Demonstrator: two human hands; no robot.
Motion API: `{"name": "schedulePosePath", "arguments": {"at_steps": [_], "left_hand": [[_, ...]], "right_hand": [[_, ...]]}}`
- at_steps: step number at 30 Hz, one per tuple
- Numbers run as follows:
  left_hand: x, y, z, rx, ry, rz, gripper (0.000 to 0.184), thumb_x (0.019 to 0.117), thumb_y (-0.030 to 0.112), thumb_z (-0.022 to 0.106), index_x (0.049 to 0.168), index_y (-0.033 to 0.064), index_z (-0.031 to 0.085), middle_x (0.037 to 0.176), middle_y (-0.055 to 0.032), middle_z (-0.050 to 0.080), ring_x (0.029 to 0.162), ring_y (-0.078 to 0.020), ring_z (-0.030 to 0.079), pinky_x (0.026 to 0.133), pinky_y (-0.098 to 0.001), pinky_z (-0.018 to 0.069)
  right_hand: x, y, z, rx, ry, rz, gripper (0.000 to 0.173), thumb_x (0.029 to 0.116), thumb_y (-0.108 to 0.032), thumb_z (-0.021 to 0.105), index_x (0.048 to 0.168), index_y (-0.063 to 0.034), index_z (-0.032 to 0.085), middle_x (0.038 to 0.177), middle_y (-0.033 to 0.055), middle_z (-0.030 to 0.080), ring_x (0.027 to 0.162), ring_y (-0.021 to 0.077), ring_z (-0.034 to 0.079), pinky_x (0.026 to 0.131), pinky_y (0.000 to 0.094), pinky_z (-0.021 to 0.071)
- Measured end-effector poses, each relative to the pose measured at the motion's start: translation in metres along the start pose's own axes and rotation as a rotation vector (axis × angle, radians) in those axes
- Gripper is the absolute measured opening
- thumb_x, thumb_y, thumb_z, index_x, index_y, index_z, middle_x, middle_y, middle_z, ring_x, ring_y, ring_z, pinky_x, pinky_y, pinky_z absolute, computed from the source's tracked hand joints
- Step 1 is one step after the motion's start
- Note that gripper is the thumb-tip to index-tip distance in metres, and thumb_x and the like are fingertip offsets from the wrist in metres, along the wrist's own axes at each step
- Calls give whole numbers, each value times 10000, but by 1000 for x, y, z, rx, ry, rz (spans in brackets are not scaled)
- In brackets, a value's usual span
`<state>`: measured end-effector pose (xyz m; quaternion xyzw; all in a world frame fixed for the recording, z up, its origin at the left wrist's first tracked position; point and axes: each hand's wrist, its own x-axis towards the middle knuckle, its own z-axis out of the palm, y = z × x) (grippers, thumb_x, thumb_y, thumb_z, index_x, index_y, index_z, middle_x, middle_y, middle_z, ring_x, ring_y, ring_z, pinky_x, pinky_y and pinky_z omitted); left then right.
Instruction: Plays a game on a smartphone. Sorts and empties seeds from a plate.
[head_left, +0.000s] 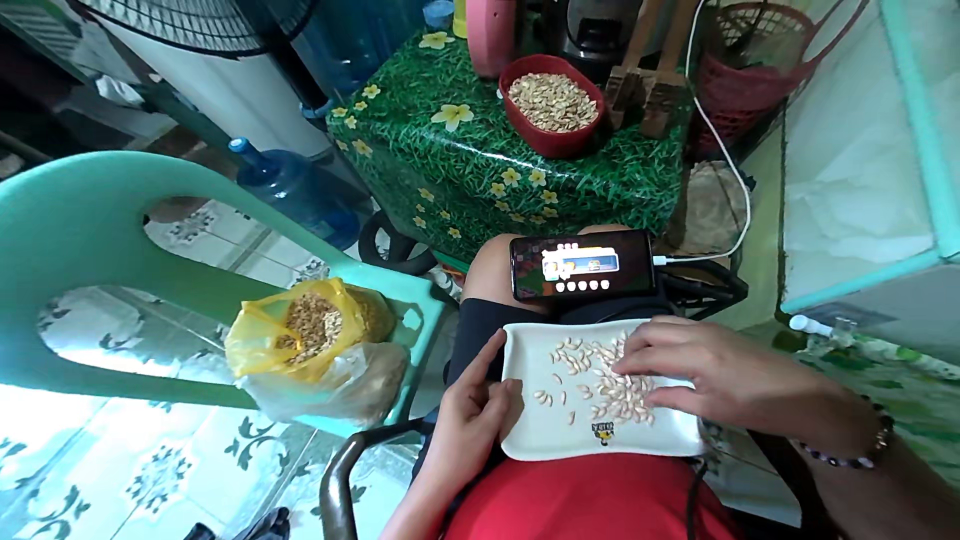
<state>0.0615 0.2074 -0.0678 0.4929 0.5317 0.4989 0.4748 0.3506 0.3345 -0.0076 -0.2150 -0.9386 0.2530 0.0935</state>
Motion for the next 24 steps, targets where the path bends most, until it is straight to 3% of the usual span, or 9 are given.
{"name": "schedulePosePath", "arguments": {"at_steps": [2, 4, 9, 14, 18, 24], "left_hand": [[0, 1, 0, 3, 1, -7, 561, 1001, 5, 526, 1543, 8, 381, 899, -38, 734, 668, -81, 683, 641, -241, 601], [0, 2, 0, 7, -4, -8, 557, 1005, 9, 523, 1543, 13, 381, 947, -43, 738, 688, -82, 691, 653, -242, 606], [-1, 1, 0, 7, 1, -8, 560, 1001, 12, 530, 1541, 7, 382, 881, -38, 732, 656, -84, 682, 629, -241, 599], [0, 1, -1, 2, -3, -10, 559, 1004, 11, 525, 1544, 16, 381, 882, -38, 734, 663, -87, 687, 636, -247, 604], [0, 1, 0, 0, -6, -11, 560, 1003, 11, 525, 1544, 13, 381, 853, -32, 728, 649, -89, 681, 625, -247, 600], [0, 2, 0, 19, 6, -9, 558, 998, 7, 529, 1538, 9, 389, 850, -27, 725, 639, -76, 674, 616, -232, 592]], "right_hand": [[-1, -2, 2, -8, -83, 88, 536, 803, -230, 836, 1317, -235, 683, 1190, 73, 628, 1081, 256, 617, 856, 450, 562], [1, -3, 6, 8, -119, 128, 628, 769, -245, 870, 1358, -248, 653, 1208, 91, 598, 1064, 270, 608, 822, 462, 560], [11, -1, 16, 57, -39, 71, 232, 916, -196, 715, 1144, -181, 755, 1085, 74, 648, 956, 192, 642, 806, 362, 565], [15, -3, 15, 70, -25, 41, 260, 910, -241, 701, 1161, -198, 753, 1095, 49, 653, 995, 184, 633, 827, 377, 557], [21, -8, 19, 34, 69, -63, 214, 988, -243, 592, 1043, -185, 790, 1016, 31, 665, 969, 163, 626, 814, 326, 543], [32, -19, 28, -158, 28, -78, 153, 940, -122, 625, 901, -100, 771, 921, 60, 684, 900, 240, 664, 704, 393, 562]]}}
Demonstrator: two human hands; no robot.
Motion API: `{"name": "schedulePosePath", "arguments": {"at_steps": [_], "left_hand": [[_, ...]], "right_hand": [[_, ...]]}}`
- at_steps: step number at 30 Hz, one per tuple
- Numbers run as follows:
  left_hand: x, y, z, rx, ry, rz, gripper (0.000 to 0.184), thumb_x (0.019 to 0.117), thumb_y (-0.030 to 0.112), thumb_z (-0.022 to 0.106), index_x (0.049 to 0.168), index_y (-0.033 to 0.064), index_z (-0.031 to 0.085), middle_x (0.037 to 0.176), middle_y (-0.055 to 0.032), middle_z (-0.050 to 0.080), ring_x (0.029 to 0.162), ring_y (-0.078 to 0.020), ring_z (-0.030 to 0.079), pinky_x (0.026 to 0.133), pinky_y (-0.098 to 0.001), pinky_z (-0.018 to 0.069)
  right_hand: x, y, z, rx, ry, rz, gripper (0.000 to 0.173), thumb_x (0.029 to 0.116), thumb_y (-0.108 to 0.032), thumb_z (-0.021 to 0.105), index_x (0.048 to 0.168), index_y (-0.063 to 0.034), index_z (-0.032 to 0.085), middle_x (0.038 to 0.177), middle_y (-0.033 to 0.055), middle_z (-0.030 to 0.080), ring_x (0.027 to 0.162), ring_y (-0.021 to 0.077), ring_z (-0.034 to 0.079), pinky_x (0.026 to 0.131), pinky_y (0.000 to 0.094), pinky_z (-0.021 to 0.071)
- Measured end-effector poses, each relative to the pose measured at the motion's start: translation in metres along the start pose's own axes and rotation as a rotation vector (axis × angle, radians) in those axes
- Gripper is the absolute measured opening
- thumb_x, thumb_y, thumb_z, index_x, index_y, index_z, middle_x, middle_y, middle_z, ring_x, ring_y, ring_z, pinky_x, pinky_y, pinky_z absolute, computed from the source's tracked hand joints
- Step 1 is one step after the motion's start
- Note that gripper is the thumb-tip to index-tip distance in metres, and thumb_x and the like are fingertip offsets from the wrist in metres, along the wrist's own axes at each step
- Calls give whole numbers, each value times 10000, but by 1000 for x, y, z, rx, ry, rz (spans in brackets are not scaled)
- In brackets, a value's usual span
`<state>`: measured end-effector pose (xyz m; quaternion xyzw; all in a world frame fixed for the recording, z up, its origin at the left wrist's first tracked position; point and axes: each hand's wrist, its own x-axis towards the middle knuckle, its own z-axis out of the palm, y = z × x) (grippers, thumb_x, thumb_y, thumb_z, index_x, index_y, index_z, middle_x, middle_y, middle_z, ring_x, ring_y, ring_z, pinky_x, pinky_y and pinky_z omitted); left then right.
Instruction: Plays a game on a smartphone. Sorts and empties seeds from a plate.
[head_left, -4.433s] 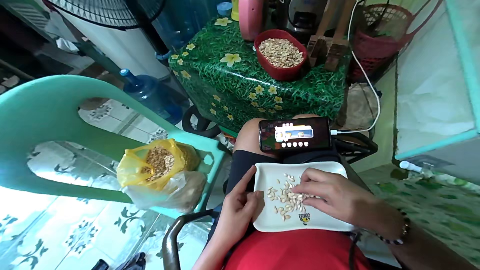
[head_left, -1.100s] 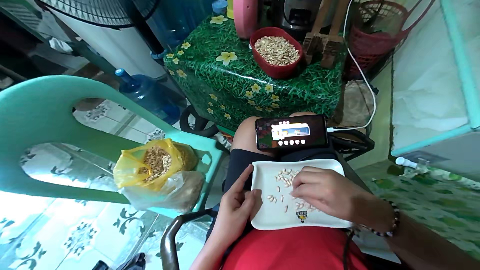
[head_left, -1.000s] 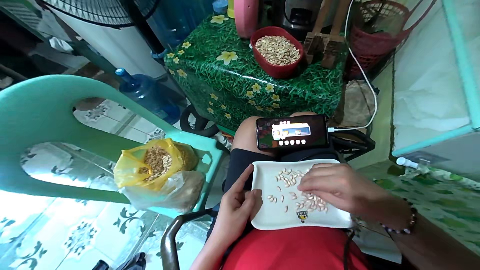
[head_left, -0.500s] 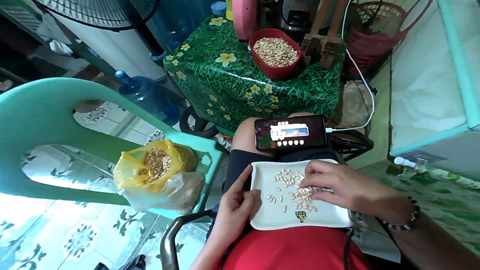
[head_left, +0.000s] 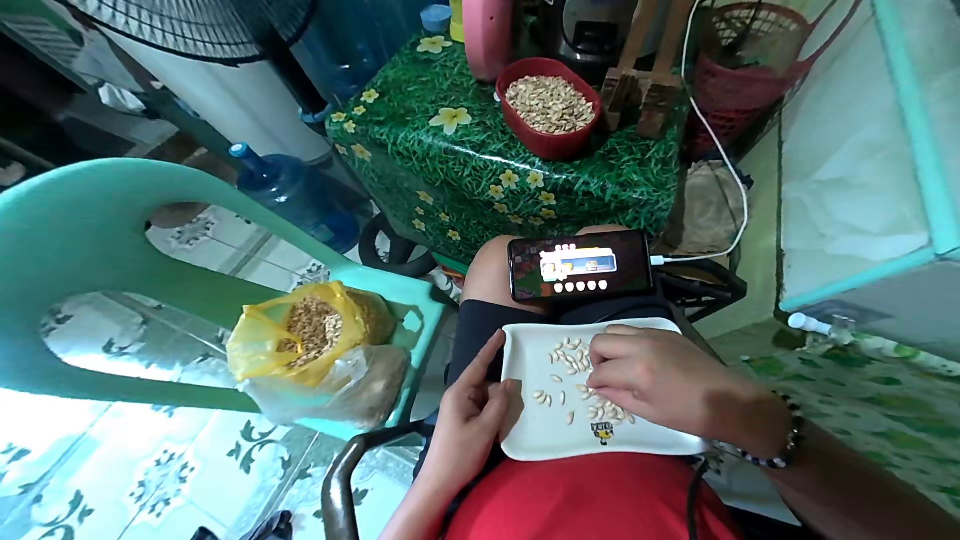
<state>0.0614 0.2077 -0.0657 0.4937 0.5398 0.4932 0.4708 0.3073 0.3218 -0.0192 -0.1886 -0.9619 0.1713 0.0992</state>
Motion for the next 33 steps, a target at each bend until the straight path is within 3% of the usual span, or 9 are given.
{"name": "schedulePosePath", "arguments": {"at_steps": [7, 12, 16, 18, 20, 23, 28, 33], "left_hand": [[0, -1, -1, -1, -5, 2, 556, 1000, 12, 520, 1540, 15, 388, 872, -35, 730, 652, -80, 680, 619, -236, 594], [0, -1, 0, -5, -8, 15, 556, 999, 3, 521, 1537, -3, 383, 887, -37, 735, 667, -80, 686, 639, -241, 601], [0, -2, 0, 4, -10, 12, 555, 1001, 11, 520, 1538, 1, 381, 880, -25, 732, 657, -72, 679, 631, -233, 597], [0, -2, 0, 4, -8, 17, 555, 1000, 13, 523, 1536, -3, 381, 877, -23, 733, 658, -69, 681, 630, -231, 597], [0, -2, 0, 0, -11, 19, 559, 1001, 11, 523, 1540, -1, 375, 892, -24, 738, 669, -72, 688, 639, -232, 602], [0, -2, 0, -17, -14, 17, 568, 999, 6, 520, 1546, -2, 366, 876, -30, 737, 670, -83, 692, 642, -242, 606], [-1, -2, 0, -17, -6, 20, 555, 1001, 10, 519, 1538, -4, 380, 857, -23, 731, 663, -84, 691, 640, -242, 606], [-1, 0, 1, -25, -17, 12, 585, 996, 24, 543, 1550, 1, 355, 865, -22, 728, 669, -87, 691, 646, -248, 608]], "right_hand": [[2, -1, 3, -49, 16, -102, 140, 906, -99, 621, 805, -77, 715, 854, 74, 665, 821, 259, 664, 621, 398, 541], [1, 3, 7, -15, 73, -148, 172, 916, -111, 581, 778, -82, 679, 836, 66, 648, 820, 256, 634, 623, 388, 510], [0, 11, 7, 351, 193, -92, 104, 896, -86, 605, 874, -52, 701, 916, 64, 723, 870, 126, 667, 779, 257, 551], [-1, 12, 3, 641, 222, 13, 81, 901, -57, 649, 914, -14, 717, 927, 48, 724, 827, 32, 668, 741, 176, 571], [-2, 11, -2, 867, 251, 105, 67, 912, -51, 686, 960, -21, 722, 941, 3, 736, 827, 12, 679, 739, 179, 585], [-3, 8, -10, 1029, 297, 190, 133, 918, -26, 712, 1045, -23, 753, 980, -2, 755, 876, 59, 721, 780, 220, 625], [-7, 16, -10, 879, 340, 161, 74, 923, -53, 712, 948, -45, 781, 991, 12, 751, 910, 60, 707, 784, 206, 610], [-10, 14, -6, 612, 310, 75, 150, 933, -54, 641, 928, -48, 791, 932, 14, 741, 921, 18, 674, 833, 168, 560]]}}
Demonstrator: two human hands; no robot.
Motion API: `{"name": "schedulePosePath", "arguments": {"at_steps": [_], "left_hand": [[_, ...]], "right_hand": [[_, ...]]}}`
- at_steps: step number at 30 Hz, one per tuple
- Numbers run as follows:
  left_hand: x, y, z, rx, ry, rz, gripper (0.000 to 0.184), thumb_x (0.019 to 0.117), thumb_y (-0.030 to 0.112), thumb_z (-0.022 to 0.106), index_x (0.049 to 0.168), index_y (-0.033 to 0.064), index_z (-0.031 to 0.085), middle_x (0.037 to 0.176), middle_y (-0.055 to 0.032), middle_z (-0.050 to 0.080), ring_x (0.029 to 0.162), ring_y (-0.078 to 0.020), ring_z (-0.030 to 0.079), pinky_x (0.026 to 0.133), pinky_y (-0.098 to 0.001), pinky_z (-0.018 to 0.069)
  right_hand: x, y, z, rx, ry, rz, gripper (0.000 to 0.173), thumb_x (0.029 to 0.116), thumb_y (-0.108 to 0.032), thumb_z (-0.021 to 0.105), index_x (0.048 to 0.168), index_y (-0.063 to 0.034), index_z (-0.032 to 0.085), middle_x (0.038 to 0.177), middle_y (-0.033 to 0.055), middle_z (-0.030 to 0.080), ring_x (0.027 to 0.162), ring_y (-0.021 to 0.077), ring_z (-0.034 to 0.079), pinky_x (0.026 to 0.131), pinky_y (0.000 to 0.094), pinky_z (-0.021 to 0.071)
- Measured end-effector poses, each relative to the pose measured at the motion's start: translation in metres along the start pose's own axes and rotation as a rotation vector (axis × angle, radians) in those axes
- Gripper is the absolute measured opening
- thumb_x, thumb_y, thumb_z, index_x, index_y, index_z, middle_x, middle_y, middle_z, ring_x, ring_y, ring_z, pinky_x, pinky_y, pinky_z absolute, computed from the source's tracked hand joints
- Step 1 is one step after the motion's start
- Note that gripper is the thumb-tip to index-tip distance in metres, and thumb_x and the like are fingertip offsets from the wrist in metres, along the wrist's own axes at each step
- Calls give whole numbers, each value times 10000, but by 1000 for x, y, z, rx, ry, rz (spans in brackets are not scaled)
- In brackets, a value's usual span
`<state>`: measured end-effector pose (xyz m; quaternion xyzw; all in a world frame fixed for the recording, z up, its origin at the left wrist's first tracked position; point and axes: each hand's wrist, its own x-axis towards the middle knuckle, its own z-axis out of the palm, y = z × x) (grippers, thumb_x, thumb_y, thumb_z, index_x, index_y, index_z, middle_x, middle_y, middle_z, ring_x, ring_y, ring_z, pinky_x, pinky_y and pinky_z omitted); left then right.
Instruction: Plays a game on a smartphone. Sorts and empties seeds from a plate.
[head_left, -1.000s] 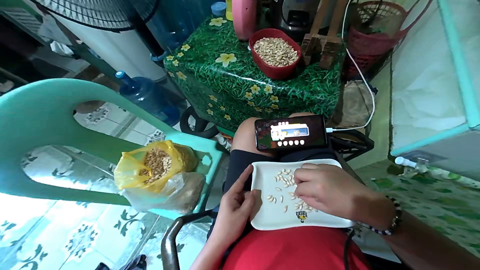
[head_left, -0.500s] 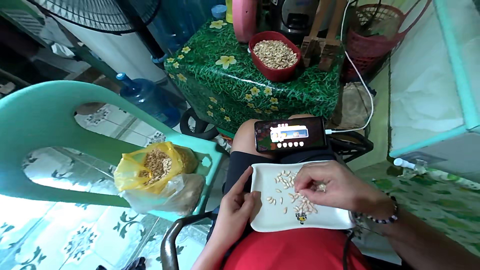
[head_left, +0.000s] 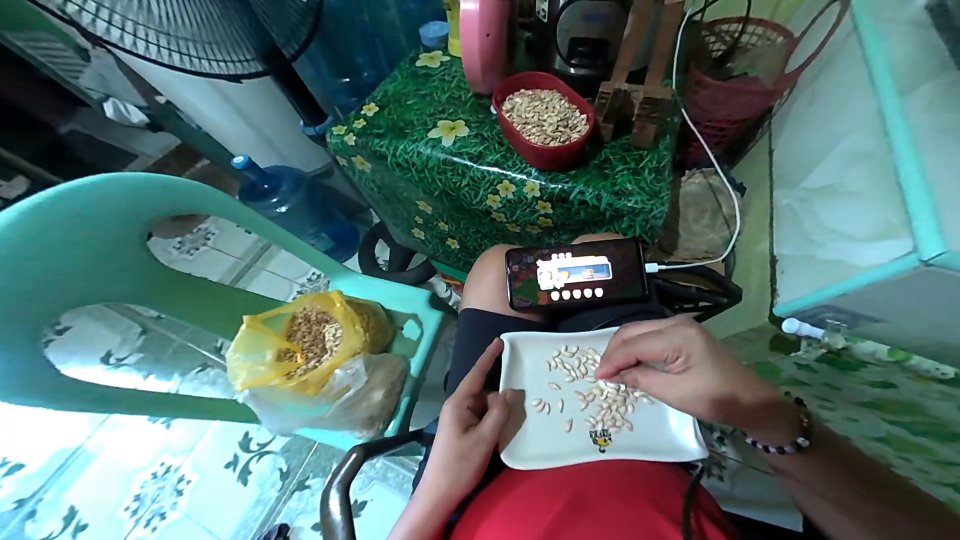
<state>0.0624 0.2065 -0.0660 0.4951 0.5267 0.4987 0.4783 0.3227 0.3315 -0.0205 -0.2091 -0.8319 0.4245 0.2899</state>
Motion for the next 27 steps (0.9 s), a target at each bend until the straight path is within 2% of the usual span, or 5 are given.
{"name": "schedulePosePath", "arguments": {"at_steps": [7, 15, 19, 23, 27], "left_hand": [[-2, 4, 2, -5, -30, -19, 665, 969, 1, 570, 1575, 8, 297, 826, -23, 722, 651, -94, 691, 639, -263, 612], [-7, 8, -10, -44, -30, 22, 657, 965, -18, 555, 1568, -15, 294, 870, -13, 739, 686, -83, 704, 665, -256, 617], [-10, 16, -21, -33, -22, 47, 654, 959, -20, 559, 1563, -13, 308, 910, -13, 745, 694, -82, 707, 659, -247, 618], [-15, 27, -26, -54, -1, 74, 659, 948, -16, 582, 1557, 2, 331, 913, 11, 749, 687, -64, 702, 661, -233, 614], [-18, 36, -27, -81, 19, 95, 658, 952, -16, 588, 1558, 6, 333, 956, -3, 755, 702, -78, 714, 671, -243, 622]], "right_hand": [[-4, -3, 0, -125, -17, -40, 180, 929, -45, 605, 914, -61, 784, 890, 16, 712, 895, 31, 651, 822, 165, 536], [-2, -18, -9, 9, 5, 24, 80, 914, -98, 710, 919, -38, 762, 939, 16, 741, 878, 12, 691, 785, 163, 589], [5, -27, -13, -63, -37, 3, 114, 956, -163, 668, 941, -65, 727, 942, 4, 685, 857, -7, 628, 733, 124, 530], [9, -35, -16, -176, -44, -5, 155, 998, -200, 593, 976, -92, 701, 949, -8, 659, 853, -7, 600, 749, 130, 505], [12, -39, -13, -171, 14, -69, 136, 976, -162, 641, 941, -94, 754, 929, -14, 696, 876, -1, 632, 774, 132, 529]]}}
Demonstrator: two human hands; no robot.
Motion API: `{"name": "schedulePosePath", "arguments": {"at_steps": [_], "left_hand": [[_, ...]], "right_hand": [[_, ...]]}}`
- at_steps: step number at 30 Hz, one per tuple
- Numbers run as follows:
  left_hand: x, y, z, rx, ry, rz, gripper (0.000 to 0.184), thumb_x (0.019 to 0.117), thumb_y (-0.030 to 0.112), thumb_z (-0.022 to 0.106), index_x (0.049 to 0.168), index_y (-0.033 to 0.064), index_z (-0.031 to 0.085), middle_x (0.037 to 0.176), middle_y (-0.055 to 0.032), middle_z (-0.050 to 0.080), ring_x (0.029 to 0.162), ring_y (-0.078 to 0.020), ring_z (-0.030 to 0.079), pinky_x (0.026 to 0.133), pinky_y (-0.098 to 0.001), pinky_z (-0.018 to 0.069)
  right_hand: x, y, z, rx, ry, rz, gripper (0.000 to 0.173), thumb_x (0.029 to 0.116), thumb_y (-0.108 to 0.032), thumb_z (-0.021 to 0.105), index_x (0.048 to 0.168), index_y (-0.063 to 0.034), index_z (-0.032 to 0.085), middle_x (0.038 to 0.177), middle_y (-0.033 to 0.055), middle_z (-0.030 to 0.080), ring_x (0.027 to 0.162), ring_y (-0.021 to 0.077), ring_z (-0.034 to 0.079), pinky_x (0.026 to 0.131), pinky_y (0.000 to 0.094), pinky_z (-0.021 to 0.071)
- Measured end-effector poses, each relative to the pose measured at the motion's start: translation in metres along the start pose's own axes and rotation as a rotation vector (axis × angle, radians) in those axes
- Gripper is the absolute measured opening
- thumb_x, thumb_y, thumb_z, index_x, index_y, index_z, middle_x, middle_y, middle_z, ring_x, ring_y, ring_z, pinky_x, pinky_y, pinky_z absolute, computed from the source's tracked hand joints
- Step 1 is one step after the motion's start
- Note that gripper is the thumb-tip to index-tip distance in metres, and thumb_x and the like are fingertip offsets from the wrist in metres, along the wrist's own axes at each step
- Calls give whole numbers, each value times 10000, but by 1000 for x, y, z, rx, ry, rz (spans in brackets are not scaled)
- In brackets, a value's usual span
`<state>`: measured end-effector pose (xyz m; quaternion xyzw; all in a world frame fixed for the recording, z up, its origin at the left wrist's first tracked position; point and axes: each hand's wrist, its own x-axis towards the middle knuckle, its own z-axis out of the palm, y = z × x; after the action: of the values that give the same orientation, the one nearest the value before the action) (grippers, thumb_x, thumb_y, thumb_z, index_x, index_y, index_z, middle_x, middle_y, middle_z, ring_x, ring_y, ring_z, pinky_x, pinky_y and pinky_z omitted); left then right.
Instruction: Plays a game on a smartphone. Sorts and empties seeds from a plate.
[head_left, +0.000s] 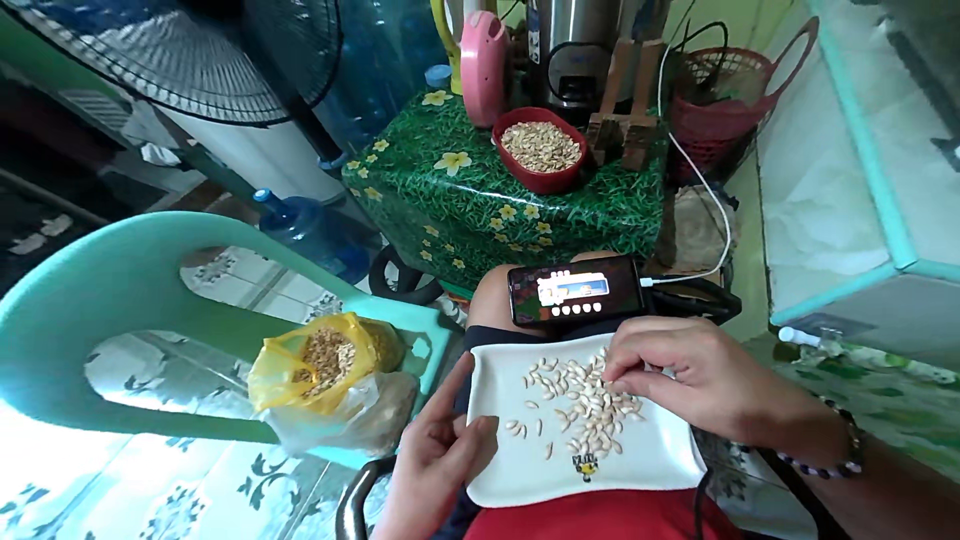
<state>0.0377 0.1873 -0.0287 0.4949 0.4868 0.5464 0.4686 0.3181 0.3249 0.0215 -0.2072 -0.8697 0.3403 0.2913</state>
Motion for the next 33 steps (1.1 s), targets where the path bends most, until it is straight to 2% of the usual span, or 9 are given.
{"name": "schedulePosePath", "arguments": {"at_steps": [6, 10, 14, 17, 19, 23, 26, 31, 33], "left_hand": [[1, 9, -4, 0, 29, 11, 640, 958, -27, 565, 1552, -27, 328, 1000, -34, 754, 739, -102, 726, 696, -265, 628], [1, 16, -16, -26, 63, 29, 634, 974, -23, 562, 1554, -46, 307, 1087, -68, 740, 791, -124, 731, 737, -293, 634], [-4, 31, -44, -43, 178, 30, 608, 982, -3, 565, 1540, -43, 326, 974, -63, 747, 791, -124, 729, 760, -313, 629], [-9, 47, -70, -12, 325, 56, 585, 984, 24, 573, 1535, 1, 379, 943, -61, 744, 787, -114, 723, 773, -312, 626], [-13, 57, -88, 22, 408, 65, 579, 975, 39, 561, 1536, 61, 417, 932, -74, 738, 783, -123, 717, 775, -324, 621], [-21, 76, -115, 106, 493, 49, 582, 983, 56, 537, 1549, 142, 429, 1040, -105, 735, 832, -155, 726, 786, -342, 621], [-27, 78, -129, 136, 528, 38, 583, 982, 40, 537, 1547, 142, 431, 1040, -101, 733, 808, -146, 722, 760, -329, 621], [-39, 59, -149, 164, 552, 19, 542, 1016, 91, 523, 1546, 162, 435, 1118, -98, 720, 841, -148, 720, 773, -333, 618], [-41, 50, -158, 192, 610, 8, 480, 1074, 239, 396, 1546, 166, 433, 979, -51, 714, 751, -107, 686, 677, -281, 595]], "right_hand": [[9, -2, 1, -86, 10, -23, 236, 1023, -208, 598, 1109, -128, 803, 1016, -7, 740, 978, 22, 665, 875, 171, 540], [17, 0, -4, -249, 171, 36, 343, 1042, -366, 553, 1209, -147, 759, 1058, 1, 682, 829, 34, 625, 715, 233, 558], [35, 4, -4, -212, 206, 91, 436, 1030, -422, 554, 1248, -88, 728, 1120, 98, 674, 758, 71, 602, 632, 251, 528], [58, -6, 5, 51, 89, 277, 588, 1035, -436, 544, 1500, -79, 493, 1227, 72, 682, 763, 75, 685, 607, 261, 596], [78, -18, 16, 329, 2, 406, 660, 1037, -381, 538, 1618, -178, 300, 1144, 19, 714, 746, 99, 713, 597, 272, 617], [113, -27, 47, 818, -239, 497, 465, 1078, -342, 403, 1542, -309, 384, 1062, 93, 741, 774, 236, 757, 553, 355, 638], [133, -34, 72, 935, -316, 569, 352, 1092, -262, 351, 1417, -237, 485, 1070, 114, 736, 790, 229, 753, 548, 324, 625], [150, -37, 109, 991, -246, 761, 352, 1075, -71, 382, 1408, -130, 480, 1039, 162, 722, 752, 250, 747, 580, 340, 633], [152, -37, 120, 999, -229, 823, 349, 1076, -54, 392, 1409, -116, 473, 1043, 170, 720, 752, 259, 748, 598, 348, 638]]}}
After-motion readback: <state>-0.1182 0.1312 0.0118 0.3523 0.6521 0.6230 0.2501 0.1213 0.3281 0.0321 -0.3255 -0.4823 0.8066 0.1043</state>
